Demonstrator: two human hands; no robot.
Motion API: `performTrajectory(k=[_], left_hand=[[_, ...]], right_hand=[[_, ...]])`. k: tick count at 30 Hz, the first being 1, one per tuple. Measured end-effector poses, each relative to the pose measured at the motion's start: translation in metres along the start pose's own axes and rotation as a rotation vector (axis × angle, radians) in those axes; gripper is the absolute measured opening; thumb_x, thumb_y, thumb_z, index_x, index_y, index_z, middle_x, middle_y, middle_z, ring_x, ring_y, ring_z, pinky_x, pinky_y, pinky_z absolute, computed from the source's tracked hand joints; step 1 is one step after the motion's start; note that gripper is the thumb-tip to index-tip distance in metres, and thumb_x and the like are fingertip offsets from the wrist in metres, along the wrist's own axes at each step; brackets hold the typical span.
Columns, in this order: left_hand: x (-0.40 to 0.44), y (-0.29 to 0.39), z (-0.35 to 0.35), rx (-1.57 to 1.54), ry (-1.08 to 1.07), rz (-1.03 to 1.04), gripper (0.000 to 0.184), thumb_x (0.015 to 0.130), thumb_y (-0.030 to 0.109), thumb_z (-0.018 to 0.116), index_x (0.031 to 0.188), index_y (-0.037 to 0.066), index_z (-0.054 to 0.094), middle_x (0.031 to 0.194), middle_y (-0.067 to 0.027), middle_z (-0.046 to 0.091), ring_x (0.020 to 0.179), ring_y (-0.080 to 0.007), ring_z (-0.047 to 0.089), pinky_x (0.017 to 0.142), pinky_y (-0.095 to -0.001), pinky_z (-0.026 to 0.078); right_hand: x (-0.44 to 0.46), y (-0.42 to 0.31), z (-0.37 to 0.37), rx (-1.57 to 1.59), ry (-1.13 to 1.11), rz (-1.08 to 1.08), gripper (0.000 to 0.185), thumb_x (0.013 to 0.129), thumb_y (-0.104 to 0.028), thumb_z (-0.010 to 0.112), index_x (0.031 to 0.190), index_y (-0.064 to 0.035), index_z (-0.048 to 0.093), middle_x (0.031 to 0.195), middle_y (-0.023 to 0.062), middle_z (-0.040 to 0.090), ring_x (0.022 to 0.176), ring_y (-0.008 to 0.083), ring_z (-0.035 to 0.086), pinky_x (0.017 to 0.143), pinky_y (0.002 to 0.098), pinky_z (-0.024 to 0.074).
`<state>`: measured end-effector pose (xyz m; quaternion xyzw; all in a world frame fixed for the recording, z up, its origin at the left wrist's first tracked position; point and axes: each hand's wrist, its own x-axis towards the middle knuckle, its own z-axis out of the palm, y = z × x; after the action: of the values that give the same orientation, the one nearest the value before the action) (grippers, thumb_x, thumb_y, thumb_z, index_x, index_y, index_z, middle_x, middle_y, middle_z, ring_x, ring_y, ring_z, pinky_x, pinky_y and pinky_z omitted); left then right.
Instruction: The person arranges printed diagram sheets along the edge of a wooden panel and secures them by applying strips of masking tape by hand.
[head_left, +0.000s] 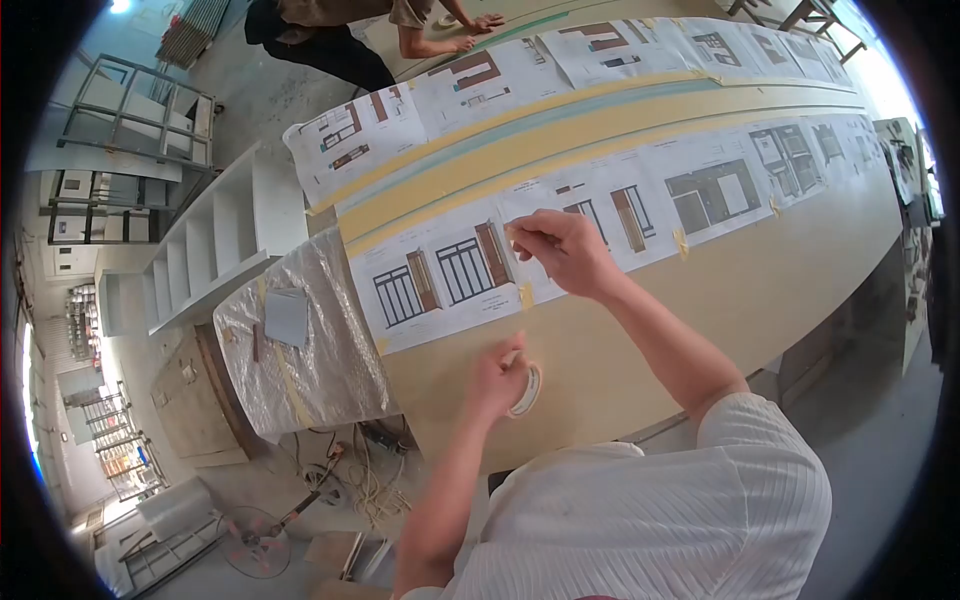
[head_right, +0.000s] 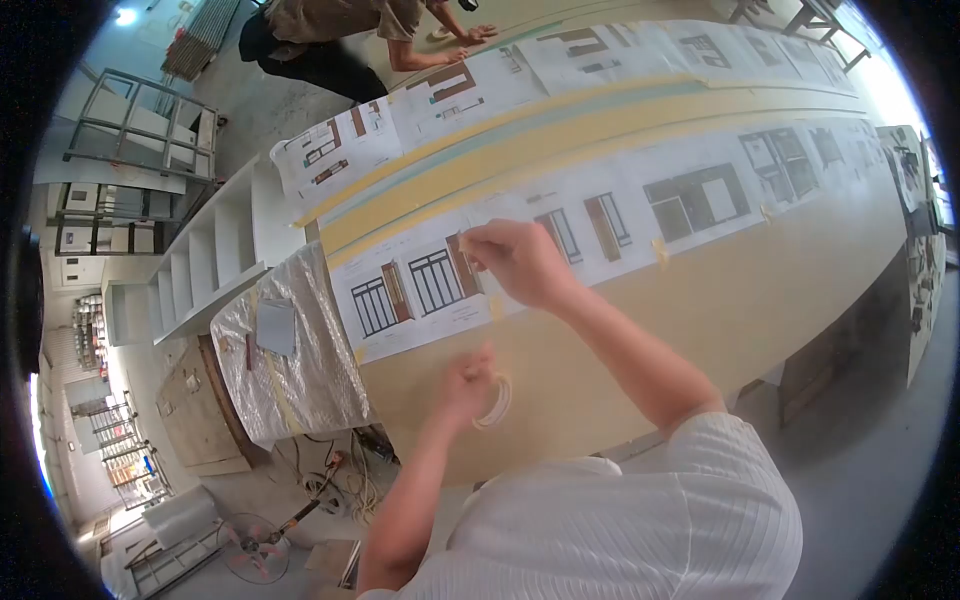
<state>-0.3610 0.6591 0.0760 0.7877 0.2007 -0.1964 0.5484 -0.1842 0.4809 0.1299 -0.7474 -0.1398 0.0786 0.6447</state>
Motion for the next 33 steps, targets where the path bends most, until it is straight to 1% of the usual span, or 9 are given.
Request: performTrajectory(k=[1,4,8,10,13,17,25,29,33], left_hand=[[-0.004,0.004,0.002,0.167,0.013,0.146,0.031,0.097,0.019,0.07,0.124,0.003,0.073,0.103,-0.0072,0.074,0.07,-0.0147,0.064,0.067,-0.0345,0.054],[-0.002,0.015,-0.014,0.437,0.042,0.32,0.031,0.094,0.017,0.073,0.122,0.002,0.071,0.11,-0.0122,0.072,0.08,-0.0246,0.07,0.074,-0.0386,0.057],[0.008,-0.006,-0.033,0.449,0.145,0.381,0.028,0.093,0.016,0.074,0.117,0.002,0.072,0.109,-0.014,0.07,0.087,-0.032,0.071,0.08,-0.0406,0.057],[0.012,-0.002,-0.039,0.445,0.148,0.33,0.026,0.094,0.013,0.072,0.116,0.002,0.072,0.107,-0.0142,0.07,0.091,-0.0298,0.071,0.083,-0.0392,0.057],[0.015,-0.001,-0.039,0.355,0.172,0.309,0.024,0.094,0.011,0.072,0.115,0.001,0.071,0.106,-0.0147,0.071,0.089,-0.0291,0.072,0.081,-0.0391,0.058],[0.016,-0.01,-0.034,0.284,0.164,0.267,0.024,0.093,0.009,0.072,0.115,0.001,0.071,0.099,-0.0147,0.07,0.085,-0.0324,0.068,0.078,-0.0442,0.055],[0.01,-0.011,-0.037,0.316,0.127,0.232,0.025,0.096,0.012,0.073,0.118,0.001,0.071,0.097,-0.0147,0.07,0.084,-0.026,0.072,0.076,-0.0373,0.058],[0.002,-0.018,-0.032,0.28,0.151,0.263,0.026,0.096,0.013,0.073,0.118,0.0,0.071,0.095,-0.0146,0.069,0.084,-0.0265,0.072,0.077,-0.037,0.058],[-0.009,-0.012,-0.025,0.284,0.193,0.259,0.035,0.094,0.02,0.076,0.122,0.0,0.069,0.099,-0.0148,0.069,0.087,-0.0325,0.069,0.08,-0.0439,0.057]], right_hand=[[0.007,0.012,0.003,0.026,-0.042,0.175,0.018,0.103,-0.008,0.065,0.114,0.0021,0.075,0.085,0.0052,0.072,0.071,0.0084,0.063,0.055,0.0279,0.0517],[0.022,0.038,0.004,-0.043,-0.176,0.267,0.03,0.103,-0.009,0.063,0.131,0.0011,0.07,0.086,0.0045,0.072,0.071,0.0075,0.062,0.052,0.0266,0.05],[0.035,0.064,0.01,-0.086,-0.272,0.395,0.036,0.102,-0.008,0.063,0.137,0.0019,0.063,0.083,0.0061,0.071,0.071,0.0098,0.064,0.057,0.0296,0.0525],[0.042,0.077,0.013,-0.158,-0.294,0.29,0.043,0.094,-0.007,0.066,0.136,0.0005,0.058,0.085,0.013,0.076,0.073,0.0247,0.072,0.072,0.0376,0.0567],[0.052,0.083,0.014,-0.248,-0.32,0.352,0.037,0.093,-0.009,0.065,0.127,0.0001,0.058,0.085,0.0145,0.076,0.075,0.0304,0.073,0.073,0.0399,0.0568],[0.061,0.081,0.018,-0.289,-0.354,0.419,0.023,0.096,-0.006,0.064,0.116,0.0001,0.053,0.08,0.0134,0.073,0.073,0.0223,0.072,0.069,0.0363,0.0552],[0.079,0.075,0.03,-0.913,-0.454,0.388,0.036,0.092,-0.031,0.077,0.111,-0.0035,0.063,0.104,0.018,0.076,0.104,0.0376,0.072,0.085,0.0479,0.0571],[0.077,0.055,0.024,-0.972,-0.479,0.476,0.038,0.092,-0.04,0.077,0.105,-0.0051,0.066,0.102,0.0186,0.075,0.104,0.038,0.072,0.086,0.0472,0.0576],[0.054,0.065,0.028,-0.923,-0.308,0.348,0.038,0.093,-0.042,0.075,0.101,-0.0055,0.069,0.091,0.017,0.075,0.091,0.0384,0.073,0.08,0.0487,0.0574]])
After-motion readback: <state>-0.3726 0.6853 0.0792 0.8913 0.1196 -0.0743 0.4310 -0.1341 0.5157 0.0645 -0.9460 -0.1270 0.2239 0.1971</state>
